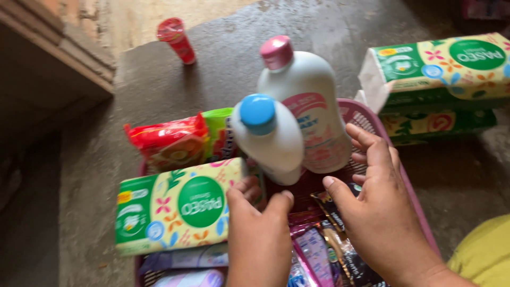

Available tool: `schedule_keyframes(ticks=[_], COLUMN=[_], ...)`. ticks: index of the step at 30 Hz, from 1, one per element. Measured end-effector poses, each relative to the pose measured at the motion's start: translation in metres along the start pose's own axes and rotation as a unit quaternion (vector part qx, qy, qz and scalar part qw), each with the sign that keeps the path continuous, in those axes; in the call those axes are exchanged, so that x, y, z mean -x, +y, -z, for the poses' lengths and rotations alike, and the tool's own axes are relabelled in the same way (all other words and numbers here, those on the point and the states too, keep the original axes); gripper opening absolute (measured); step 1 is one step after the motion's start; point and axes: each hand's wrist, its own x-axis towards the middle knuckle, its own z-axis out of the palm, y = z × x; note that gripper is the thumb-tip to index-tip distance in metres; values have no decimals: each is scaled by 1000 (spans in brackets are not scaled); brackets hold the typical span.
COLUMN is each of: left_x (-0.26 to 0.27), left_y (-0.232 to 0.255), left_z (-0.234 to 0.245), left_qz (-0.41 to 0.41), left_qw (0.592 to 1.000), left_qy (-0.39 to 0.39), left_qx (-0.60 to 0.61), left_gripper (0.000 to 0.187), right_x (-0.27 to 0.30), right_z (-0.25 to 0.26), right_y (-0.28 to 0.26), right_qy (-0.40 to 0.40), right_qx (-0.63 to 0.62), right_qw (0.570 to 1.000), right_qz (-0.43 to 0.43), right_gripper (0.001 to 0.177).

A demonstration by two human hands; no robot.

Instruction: The person sits on the floor and organizes household supplies from a pink basket. They remove tissue packs and bottles, then place them on the floor. They continue to remove and arrange small sachets and packets on the floor beside the basket.

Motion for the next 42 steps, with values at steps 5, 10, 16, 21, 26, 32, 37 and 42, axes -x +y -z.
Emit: schedule_keyframes(ticks=[5,10,16,21,26,32,37,42], left_x=[-4,-12,-2,-2,-11,-5,17,35], left_y=[33,53,62,66,55,69,83,91], left_z=[31,40,43,46,42,37,32,25], left_qz=[-140,-302,-285,-255,-306,-279,-276,-308], left_qw=[989,953,957,962,943,952,955,936], left_qy=[7,-19,-33,-19,-13,-57,-88,-164], left_qx=[51,-36,-48,-100,-134,-113,-70,53], left_gripper=[72,70,65,67,69,70,72,79], right_x=[3,-9,-15,-11,-11,-8,-3,3], right_z=[-16,-27,-20,-22,-27,-15,5,33], right_y=[-30,-45,-57,-74,-69,-74,-80,-86], right_qy=[-52,-138,-151,-109,-92,-92,-81,-85], right_qx=[0,-107,-54,61,59,11,-72,-37], right_qw=[994,984,987,991,994,996,990,996], right_qz=[97,38,14,39,24,2,90,12], right_gripper=[80,76,77,77,74,66,59,61])
